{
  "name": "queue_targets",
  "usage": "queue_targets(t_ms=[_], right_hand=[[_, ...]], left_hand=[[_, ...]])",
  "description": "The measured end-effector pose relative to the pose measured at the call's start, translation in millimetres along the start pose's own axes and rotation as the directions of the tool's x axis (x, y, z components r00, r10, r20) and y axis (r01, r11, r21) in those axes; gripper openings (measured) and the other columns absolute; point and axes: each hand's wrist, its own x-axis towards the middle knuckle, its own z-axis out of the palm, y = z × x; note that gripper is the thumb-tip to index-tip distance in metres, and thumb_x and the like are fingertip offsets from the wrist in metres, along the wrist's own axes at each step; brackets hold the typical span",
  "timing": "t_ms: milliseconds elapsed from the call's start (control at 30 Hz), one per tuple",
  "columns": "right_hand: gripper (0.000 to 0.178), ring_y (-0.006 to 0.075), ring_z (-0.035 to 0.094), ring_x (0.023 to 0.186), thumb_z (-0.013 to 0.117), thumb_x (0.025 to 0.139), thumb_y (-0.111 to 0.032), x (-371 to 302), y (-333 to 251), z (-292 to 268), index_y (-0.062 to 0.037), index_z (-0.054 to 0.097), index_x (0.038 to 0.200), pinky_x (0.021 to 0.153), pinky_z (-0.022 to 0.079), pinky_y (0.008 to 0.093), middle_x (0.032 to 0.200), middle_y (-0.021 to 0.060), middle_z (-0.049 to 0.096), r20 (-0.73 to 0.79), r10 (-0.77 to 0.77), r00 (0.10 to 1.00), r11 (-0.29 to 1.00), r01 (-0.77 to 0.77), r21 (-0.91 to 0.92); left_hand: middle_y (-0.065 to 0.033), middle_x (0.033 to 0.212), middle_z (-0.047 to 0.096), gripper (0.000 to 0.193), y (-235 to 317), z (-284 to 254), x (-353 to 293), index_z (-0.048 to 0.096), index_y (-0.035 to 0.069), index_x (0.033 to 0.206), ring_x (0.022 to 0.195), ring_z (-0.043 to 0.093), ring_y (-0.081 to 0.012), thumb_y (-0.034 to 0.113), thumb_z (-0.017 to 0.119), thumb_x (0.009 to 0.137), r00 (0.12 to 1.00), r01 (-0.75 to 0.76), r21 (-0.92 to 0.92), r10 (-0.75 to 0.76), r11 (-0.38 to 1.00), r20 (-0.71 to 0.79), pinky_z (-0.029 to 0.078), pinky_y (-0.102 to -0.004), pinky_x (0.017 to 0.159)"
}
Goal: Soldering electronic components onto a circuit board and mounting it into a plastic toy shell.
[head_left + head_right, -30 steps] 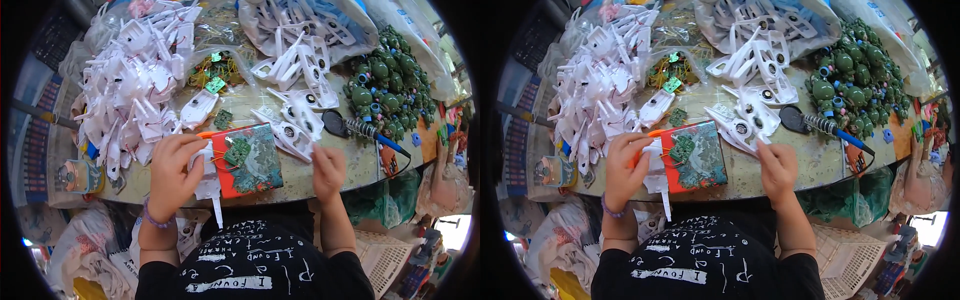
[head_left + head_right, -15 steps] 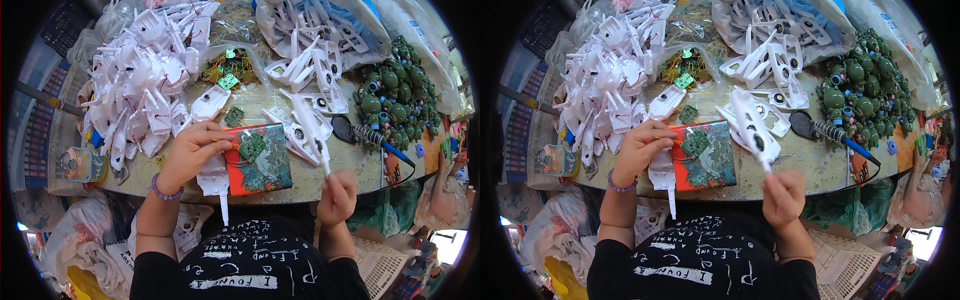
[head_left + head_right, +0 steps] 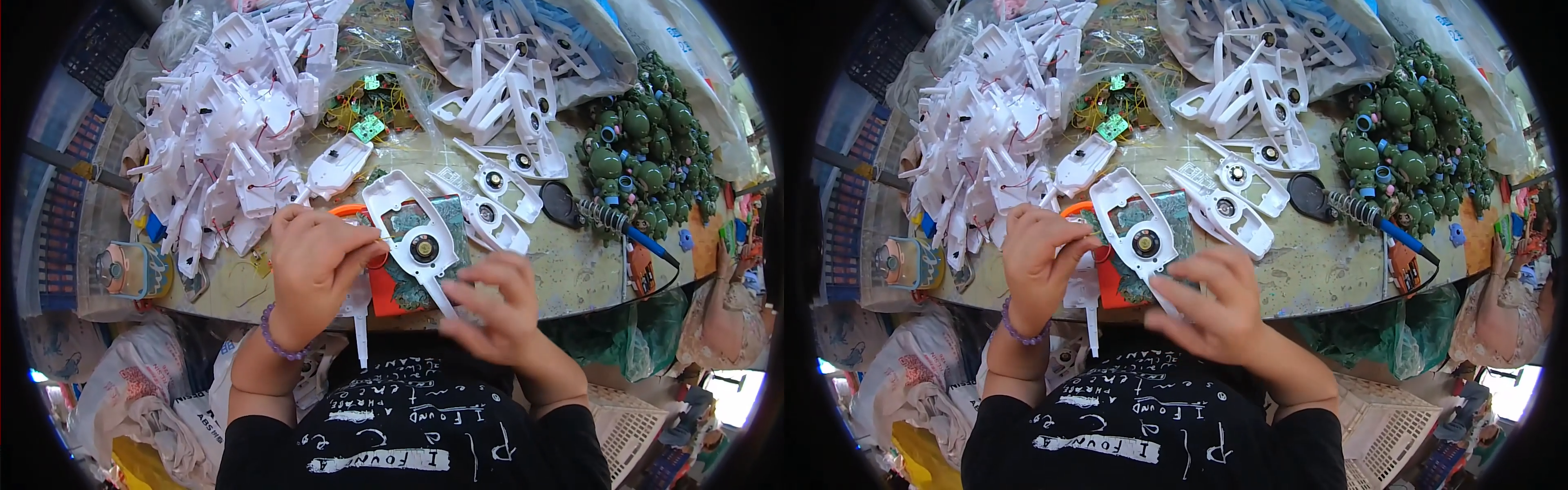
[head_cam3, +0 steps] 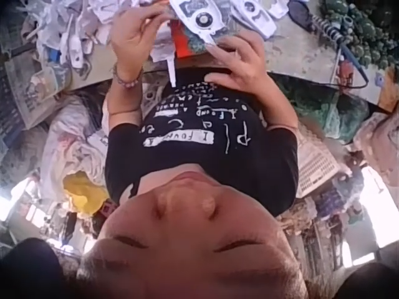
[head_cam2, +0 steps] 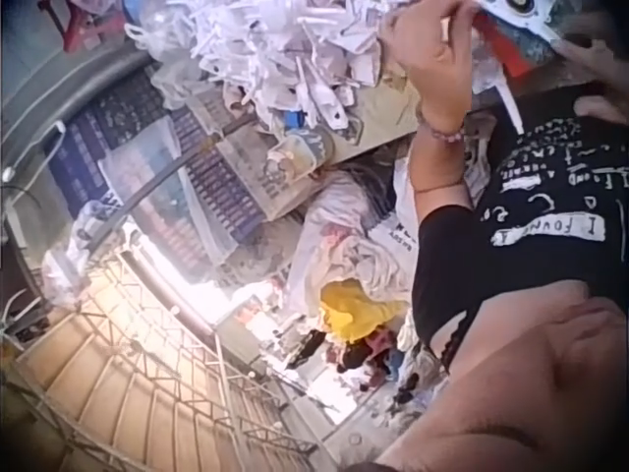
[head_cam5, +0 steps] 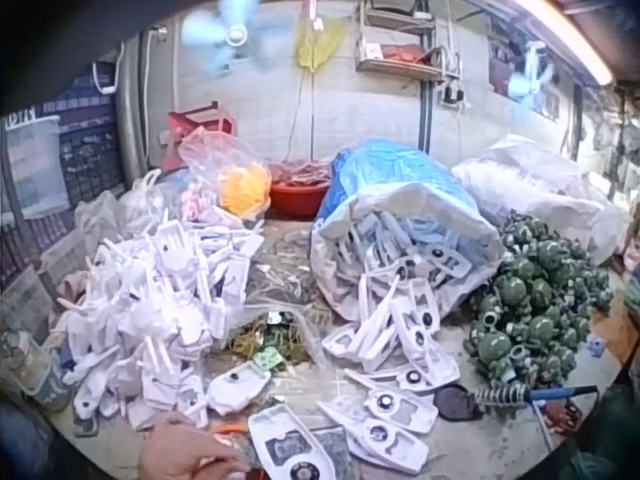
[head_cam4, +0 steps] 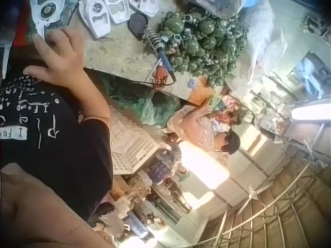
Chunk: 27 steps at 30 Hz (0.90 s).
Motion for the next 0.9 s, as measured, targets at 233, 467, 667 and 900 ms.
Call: queue_targets(t_ms=[233, 467, 667, 900], right_hand=[[0.03, 0.0288, 0.058, 0.091, 0.076, 0.073, -0.006, 49.3, 8.5, 14.2, -0.0052, 0.067, 0.101, 0.081, 0.047, 0.0366, 0.097, 0.0097, 0.065, 0.033, 0.117, 0.993, 0.985, -0.12, 0.12], [0.025, 0.0276, 0.059, 0.095, 0.077, 0.073, -0.012, 45.9, 8.4, 14.5, -0.0053, 0.066, 0.094, 0.085, 0.045, 0.0394, 0.097, 0.0082, 0.065, 0.152, 0.099, 0.983, 0.995, -0.097, -0.02], [0.025, 0.0275, 0.059, 0.094, 0.077, 0.072, -0.014, 41.5, 11.9, 7.5, -0.0058, 0.067, 0.093, 0.085, 0.043, 0.0399, 0.095, 0.0067, 0.066, 0.121, 0.068, 0.99, 0.997, -0.07, 0.012], [0.023, 0.0253, 0.06, 0.086, 0.077, 0.072, -0.008, 36.5, 5.9, 6.1, -0.0083, 0.07, 0.094, 0.08, 0.044, 0.0364, 0.088, 0.0057, 0.067, 0.179, 0.084, 0.98, 0.965, -0.125, 0.23]], left_hand=[[-0.004, 0.079, 0.066, 0.011, 2.7, 12.8, 4.1, 0.068, 0.007, 0.089, 0.074, 0.062, -0.0187, 0.01, 0.073, 0.079, 1.0, -0.03, -0.107, 0.03, 0.994, -0.001, 0.047, -0.0354, 0.078], [-0.0084, 0.085, 0.069, 0.008, -9.0, -5.1, -14.5, 0.066, -0.001, 0.091, 0.071, 0.062, -0.012, 0.005, 0.066, 0.087, 0.847, 0.376, -0.681, -0.531, 0.628, -0.022, 0.048, -0.0248, 0.067], [-0.0067, 0.075, 0.066, 0.011, 6.4, -3.1, -4.3, 0.068, 0.003, 0.089, 0.068, 0.062, -0.0188, 0.007, 0.072, 0.079, 0.934, 0.24, -0.344, -0.118, 0.908, 0.338, 0.047, -0.0303, 0.065], [-0.0057, 0.076, 0.067, 0.012, 7.9, 2.8, -10.8, 0.069, 0.007, 0.088, 0.069, 0.062, -0.0222, 0.012, 0.073, 0.077, 0.924, 0.188, -0.319, -0.057, 0.929, 0.378, 0.044, -0.033, 0.064]])
